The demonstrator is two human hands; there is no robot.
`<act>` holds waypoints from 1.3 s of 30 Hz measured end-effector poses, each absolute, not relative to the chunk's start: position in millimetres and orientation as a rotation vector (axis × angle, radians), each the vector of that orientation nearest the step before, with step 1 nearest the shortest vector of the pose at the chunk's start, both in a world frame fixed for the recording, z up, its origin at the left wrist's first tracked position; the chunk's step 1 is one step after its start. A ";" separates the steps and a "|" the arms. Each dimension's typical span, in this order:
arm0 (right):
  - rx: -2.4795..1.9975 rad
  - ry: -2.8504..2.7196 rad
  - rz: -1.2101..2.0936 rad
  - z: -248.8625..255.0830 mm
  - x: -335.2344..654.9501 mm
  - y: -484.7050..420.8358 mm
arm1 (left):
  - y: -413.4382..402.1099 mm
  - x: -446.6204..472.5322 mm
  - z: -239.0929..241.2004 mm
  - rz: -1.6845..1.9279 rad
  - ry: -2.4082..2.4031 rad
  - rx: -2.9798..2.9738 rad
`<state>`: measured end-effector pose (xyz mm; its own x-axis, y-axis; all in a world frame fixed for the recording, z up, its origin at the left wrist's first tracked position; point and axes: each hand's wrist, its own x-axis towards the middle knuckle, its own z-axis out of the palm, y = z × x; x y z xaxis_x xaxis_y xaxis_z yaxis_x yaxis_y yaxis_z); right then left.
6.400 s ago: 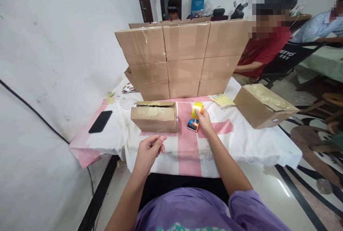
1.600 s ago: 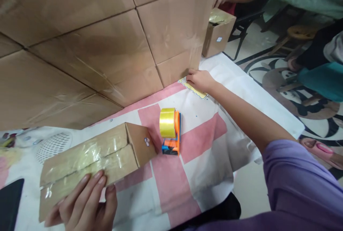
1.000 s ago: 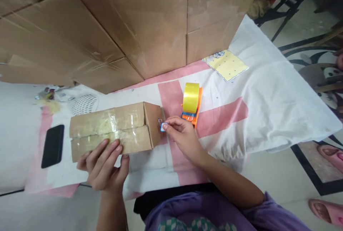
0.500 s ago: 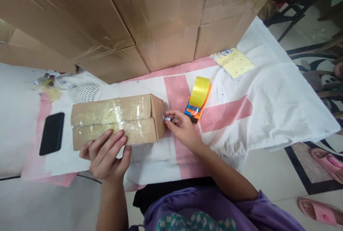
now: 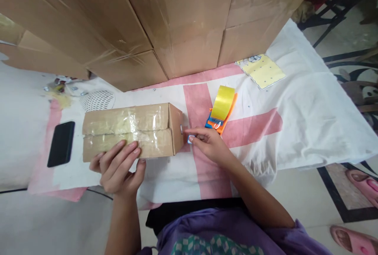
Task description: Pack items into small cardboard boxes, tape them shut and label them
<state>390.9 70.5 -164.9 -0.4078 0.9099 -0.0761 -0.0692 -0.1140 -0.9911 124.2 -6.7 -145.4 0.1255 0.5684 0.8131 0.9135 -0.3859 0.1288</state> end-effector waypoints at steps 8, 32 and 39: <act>-0.994 -1.545 1.321 -168.7 368.9 84.4 | -6.6 124.9 -146.0 -1.147 -1.477 -1.977; -1.077 -1.572 1.402 -159.7 351.3 34.1 | -15.1 105.1 -134.4 -1.046 -1.542 -2.139; -1.092 -1.547 1.650 -170.0 346.3 40.5 | -13.0 104.2 -126.0 -0.986 -1.609 -2.172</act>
<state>346.3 40.5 -170.0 -0.4664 0.8712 -0.1534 0.0972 -0.1218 -0.9878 104.2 -13.0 -126.0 0.1548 0.7399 0.6546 0.9191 -0.3509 0.1793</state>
